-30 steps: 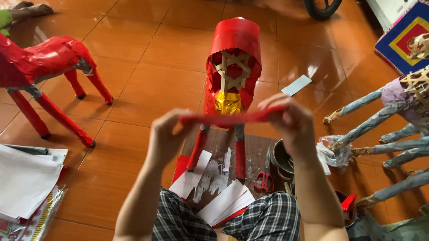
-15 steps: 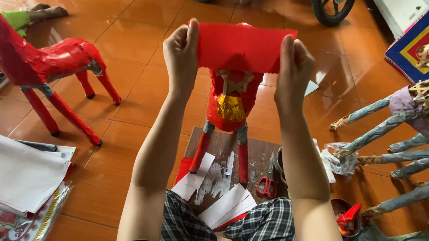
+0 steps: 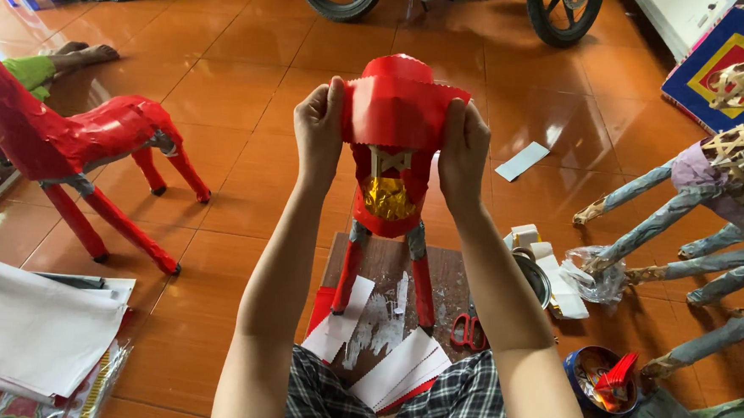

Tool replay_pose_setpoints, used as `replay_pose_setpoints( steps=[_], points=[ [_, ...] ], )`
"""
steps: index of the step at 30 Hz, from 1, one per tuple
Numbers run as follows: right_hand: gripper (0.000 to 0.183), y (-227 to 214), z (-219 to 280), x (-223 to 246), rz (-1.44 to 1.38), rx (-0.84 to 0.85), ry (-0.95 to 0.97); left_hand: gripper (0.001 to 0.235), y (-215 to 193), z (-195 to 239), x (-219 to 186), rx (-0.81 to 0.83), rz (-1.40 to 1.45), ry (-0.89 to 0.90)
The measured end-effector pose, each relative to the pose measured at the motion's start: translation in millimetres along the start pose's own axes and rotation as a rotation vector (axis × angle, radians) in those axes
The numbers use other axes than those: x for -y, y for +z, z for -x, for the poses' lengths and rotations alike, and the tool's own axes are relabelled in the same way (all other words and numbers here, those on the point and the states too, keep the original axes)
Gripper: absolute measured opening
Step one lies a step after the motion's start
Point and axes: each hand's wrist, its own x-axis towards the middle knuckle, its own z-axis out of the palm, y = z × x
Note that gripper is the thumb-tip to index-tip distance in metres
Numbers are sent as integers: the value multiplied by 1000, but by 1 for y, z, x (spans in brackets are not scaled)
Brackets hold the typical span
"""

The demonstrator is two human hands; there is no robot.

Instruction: Constructing and decorating paper mache animal models using paper strips and glue.

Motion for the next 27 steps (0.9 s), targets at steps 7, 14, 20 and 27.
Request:
replay_pose_setpoints(
  steps=[7, 14, 20, 27],
  points=[
    [33, 3, -3, -6, 30, -11, -52, 39, 0, -11, 6, 113, -39, 227],
    [28, 4, -6, -25, -45, 0, 2, 33, 8, -5, 10, 192, 202, -24],
    [25, 5, -8, -40, -347, 57, 129, 30, 10, -5, 21, 190, 321, -38],
    [23, 5, -8, -57, -602, 101, 147, 25, 9, -7, 43, 210, 561, -143]
  ],
)
